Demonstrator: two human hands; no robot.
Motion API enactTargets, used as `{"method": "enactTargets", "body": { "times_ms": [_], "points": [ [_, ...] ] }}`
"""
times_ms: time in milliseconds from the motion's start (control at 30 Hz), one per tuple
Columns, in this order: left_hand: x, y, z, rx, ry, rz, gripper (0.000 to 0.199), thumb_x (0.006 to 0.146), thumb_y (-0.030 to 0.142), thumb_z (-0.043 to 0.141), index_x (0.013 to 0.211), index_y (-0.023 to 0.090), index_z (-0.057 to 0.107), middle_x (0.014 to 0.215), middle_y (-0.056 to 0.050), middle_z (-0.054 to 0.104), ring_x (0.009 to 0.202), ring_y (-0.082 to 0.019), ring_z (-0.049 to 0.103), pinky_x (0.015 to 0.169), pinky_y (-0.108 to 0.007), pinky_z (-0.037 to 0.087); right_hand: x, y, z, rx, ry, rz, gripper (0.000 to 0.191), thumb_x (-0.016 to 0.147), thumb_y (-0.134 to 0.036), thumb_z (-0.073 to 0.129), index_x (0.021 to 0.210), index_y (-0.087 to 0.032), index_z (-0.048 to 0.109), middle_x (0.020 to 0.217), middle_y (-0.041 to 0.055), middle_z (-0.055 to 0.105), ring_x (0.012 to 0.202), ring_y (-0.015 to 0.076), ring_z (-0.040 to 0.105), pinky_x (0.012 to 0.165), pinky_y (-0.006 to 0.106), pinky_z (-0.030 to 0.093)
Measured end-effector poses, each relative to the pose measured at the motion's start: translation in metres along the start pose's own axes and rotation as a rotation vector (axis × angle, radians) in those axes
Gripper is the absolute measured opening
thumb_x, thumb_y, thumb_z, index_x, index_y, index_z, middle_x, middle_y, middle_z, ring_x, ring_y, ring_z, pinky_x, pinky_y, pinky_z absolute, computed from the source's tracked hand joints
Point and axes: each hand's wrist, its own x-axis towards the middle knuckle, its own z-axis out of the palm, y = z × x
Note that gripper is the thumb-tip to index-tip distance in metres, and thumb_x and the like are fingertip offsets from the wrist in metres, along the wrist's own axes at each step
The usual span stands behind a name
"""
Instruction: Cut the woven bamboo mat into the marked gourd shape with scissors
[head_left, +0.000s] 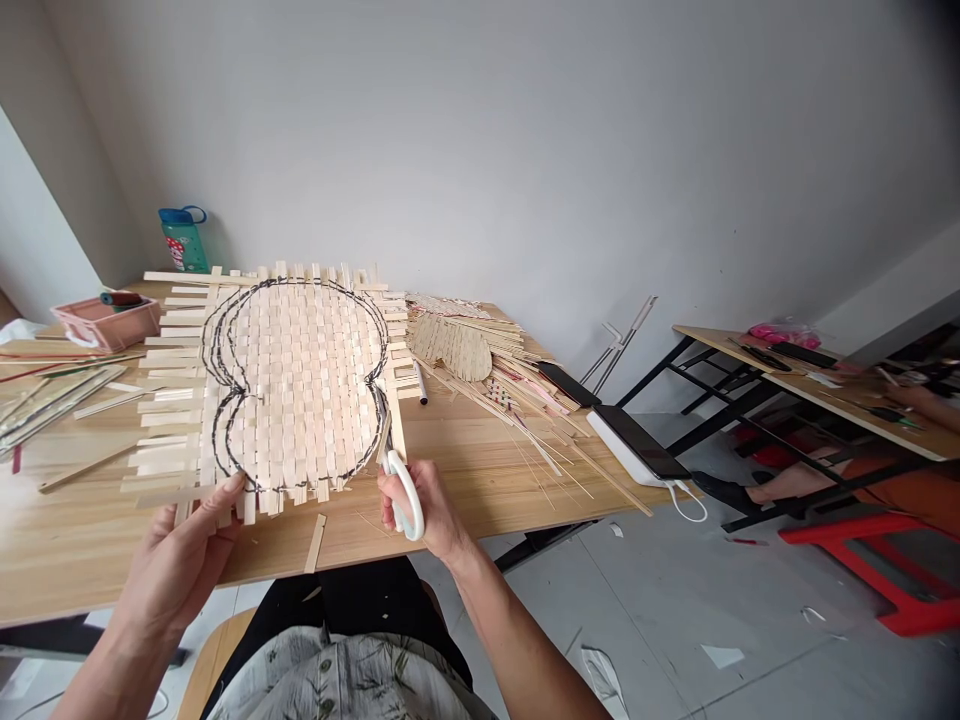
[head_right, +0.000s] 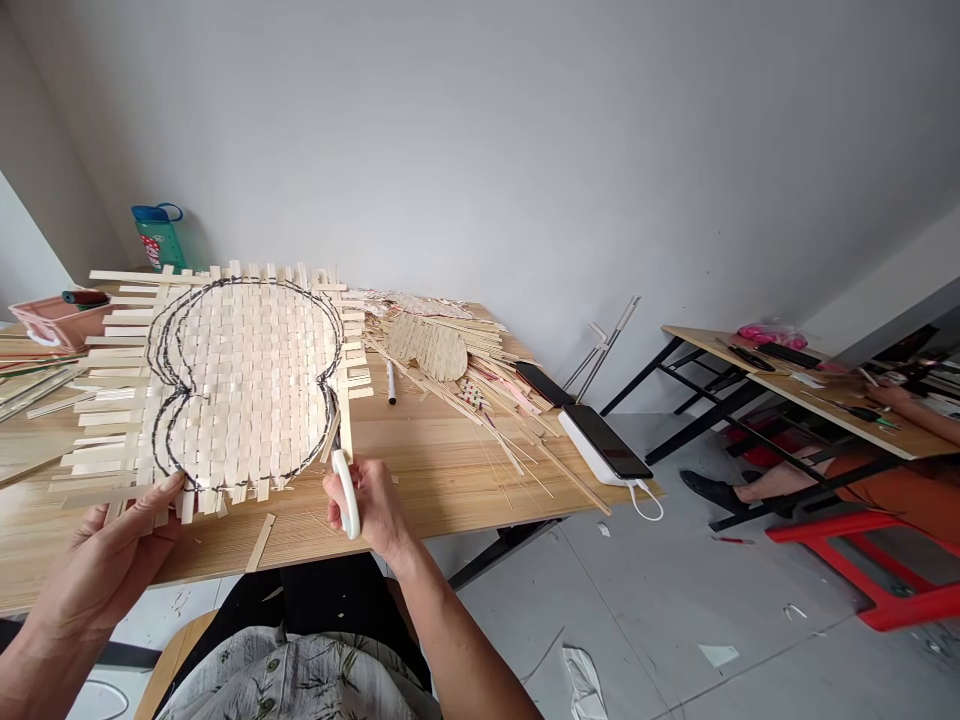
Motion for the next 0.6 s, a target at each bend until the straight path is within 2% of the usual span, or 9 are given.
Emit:
{"method": "enactTargets", "body": {
  "times_ms": [133, 267, 467, 600],
  "points": [
    [-0.003, -0.001, 0.002, -0.035, 0.065, 0.023, 0.038, 0.060, -0.009, 0.087, 0.077, 0.017, 0.066, 0.078, -0.003, 0.081, 0.067, -0.014, 0.077, 0.059, -0.013, 0.060, 0.000, 0.002, -0.002, 0.022, -0.026, 0.012, 0.026, 0.077, -0.039, 0.067, 0.064, -0.019, 0.055, 0.048, -0.0047, 0.055, 0.039, 0.0087, 0.048, 0.041, 0.021, 0.040],
    [-0.006, 0.000, 0.006, -0.056, 0.066, -0.001, 0.041, 0.058, -0.010, 0.087, 0.078, 0.018, 0.065, 0.075, -0.003, 0.080, 0.066, -0.015, 0.077, 0.059, -0.012, 0.060, -0.003, 0.001, -0.005, 0.027, -0.045, 0.000, 0.023, 0.077, -0.037, 0.070, 0.070, -0.019, 0.057, 0.050, -0.0049, 0.056, 0.041, 0.0094, 0.050, 0.043, 0.021, 0.041],
    [-0.013, 0.004, 0.012, -0.055, 0.090, -0.001, 0.038, 0.072, -0.009, 0.077, 0.075, 0.024, 0.058, 0.076, -0.001, 0.080, 0.071, -0.011, 0.077, 0.063, -0.009, 0.058, -0.006, -0.003, -0.007, 0.011, -0.049, 0.017, 0.025, 0.075, -0.037, 0.071, 0.069, -0.019, 0.055, 0.052, -0.0049, 0.056, 0.044, 0.0089, 0.051, 0.046, 0.020, 0.043],
    [-0.016, 0.005, 0.015, -0.076, 0.109, -0.024, 0.040, 0.072, -0.009, 0.076, 0.075, 0.025, 0.055, 0.073, 0.001, 0.078, 0.068, -0.010, 0.076, 0.061, -0.007, 0.056, -0.005, -0.002, -0.009, 0.023, -0.059, 0.044, 0.025, 0.075, -0.037, 0.068, 0.065, -0.020, 0.053, 0.053, -0.0050, 0.055, 0.043, 0.0088, 0.051, 0.044, 0.020, 0.042]
  ]
}}
